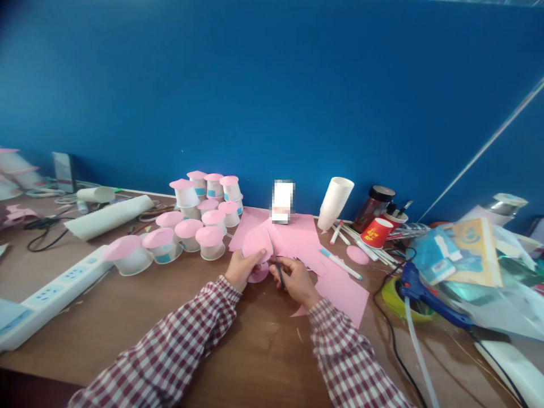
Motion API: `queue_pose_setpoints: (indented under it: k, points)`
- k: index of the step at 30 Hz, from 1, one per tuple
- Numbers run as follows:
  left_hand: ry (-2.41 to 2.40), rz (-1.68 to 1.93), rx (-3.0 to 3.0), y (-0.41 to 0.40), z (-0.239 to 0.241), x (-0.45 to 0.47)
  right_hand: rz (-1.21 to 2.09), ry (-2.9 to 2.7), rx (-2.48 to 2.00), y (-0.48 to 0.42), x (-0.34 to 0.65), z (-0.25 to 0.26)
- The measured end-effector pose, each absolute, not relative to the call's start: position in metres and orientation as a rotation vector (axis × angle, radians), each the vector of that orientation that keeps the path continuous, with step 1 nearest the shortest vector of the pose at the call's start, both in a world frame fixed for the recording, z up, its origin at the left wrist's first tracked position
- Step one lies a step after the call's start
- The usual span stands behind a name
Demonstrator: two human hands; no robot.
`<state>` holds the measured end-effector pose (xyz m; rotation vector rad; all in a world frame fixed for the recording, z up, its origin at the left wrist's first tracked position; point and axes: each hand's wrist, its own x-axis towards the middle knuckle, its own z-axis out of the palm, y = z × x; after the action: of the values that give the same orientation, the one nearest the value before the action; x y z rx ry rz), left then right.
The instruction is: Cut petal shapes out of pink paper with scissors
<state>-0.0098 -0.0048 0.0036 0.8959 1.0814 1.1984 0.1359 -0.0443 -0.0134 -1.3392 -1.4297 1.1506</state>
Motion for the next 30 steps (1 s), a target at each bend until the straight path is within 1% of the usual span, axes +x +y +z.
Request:
queue_pose_setpoints:
  k: [14,30]
  points:
    - [1.062,1.134,0.918,-0.0070,0.0038,-0.0113,1.143,-1.442,-1.299,-0.0452,0.1350,-0.0089]
    - [1.066,1.166,0.865,-0.0068,0.0055,-0.0089,1.147,-1.418,-1.335,-0.0454,0.1361,-0.0091]
